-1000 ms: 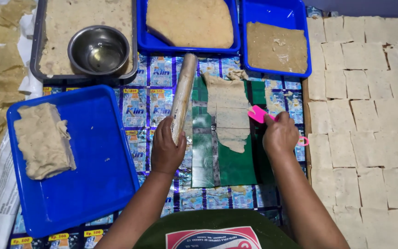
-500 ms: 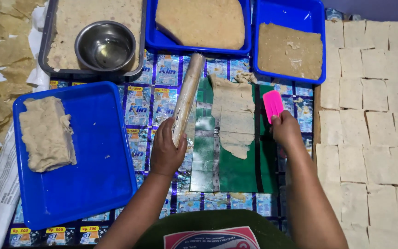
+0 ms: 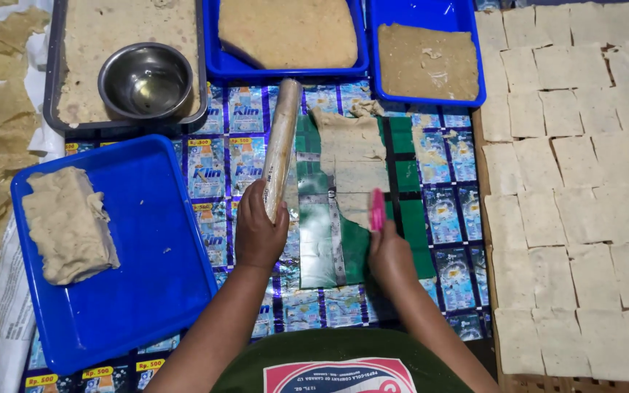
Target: Flattening dough with a rolling pin and scraper, then cutting and placing pieces on a bamboo drying rack.
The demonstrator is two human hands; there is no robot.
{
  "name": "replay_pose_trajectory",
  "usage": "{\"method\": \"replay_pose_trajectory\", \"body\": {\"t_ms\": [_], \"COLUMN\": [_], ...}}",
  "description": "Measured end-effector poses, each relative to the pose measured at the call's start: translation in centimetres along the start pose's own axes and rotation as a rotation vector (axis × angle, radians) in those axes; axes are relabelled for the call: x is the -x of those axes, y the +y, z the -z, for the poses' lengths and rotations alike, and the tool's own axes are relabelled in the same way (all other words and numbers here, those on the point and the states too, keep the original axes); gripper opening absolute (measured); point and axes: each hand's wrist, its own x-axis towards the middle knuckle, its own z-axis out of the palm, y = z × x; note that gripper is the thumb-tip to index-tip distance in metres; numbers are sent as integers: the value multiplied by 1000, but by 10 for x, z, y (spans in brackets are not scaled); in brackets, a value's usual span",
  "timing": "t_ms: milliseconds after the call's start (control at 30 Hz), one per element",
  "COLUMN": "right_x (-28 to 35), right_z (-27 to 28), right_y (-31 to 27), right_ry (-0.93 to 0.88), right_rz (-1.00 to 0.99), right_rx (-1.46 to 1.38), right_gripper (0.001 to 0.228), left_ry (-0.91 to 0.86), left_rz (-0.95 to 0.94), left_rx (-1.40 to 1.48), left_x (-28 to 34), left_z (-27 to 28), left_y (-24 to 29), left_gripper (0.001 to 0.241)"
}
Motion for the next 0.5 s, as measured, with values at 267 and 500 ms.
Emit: {"method": "replay_pose_trajectory", "body": {"t_ms": [267, 500], "right_x": [30, 7], "right_z": [4, -8], "right_y": [-17, 49], "right_ry": [-6, 116], "right_rz": [188, -64], "right_rx": [258, -16], "right_gripper": [32, 32], "left_ry": [-30, -17], "left_rz": [2, 5], "left_rx": [23, 16], "left_x": [1, 2], "left_z": [4, 3], "left_y": [0, -1], "left_gripper": [50, 50]}}
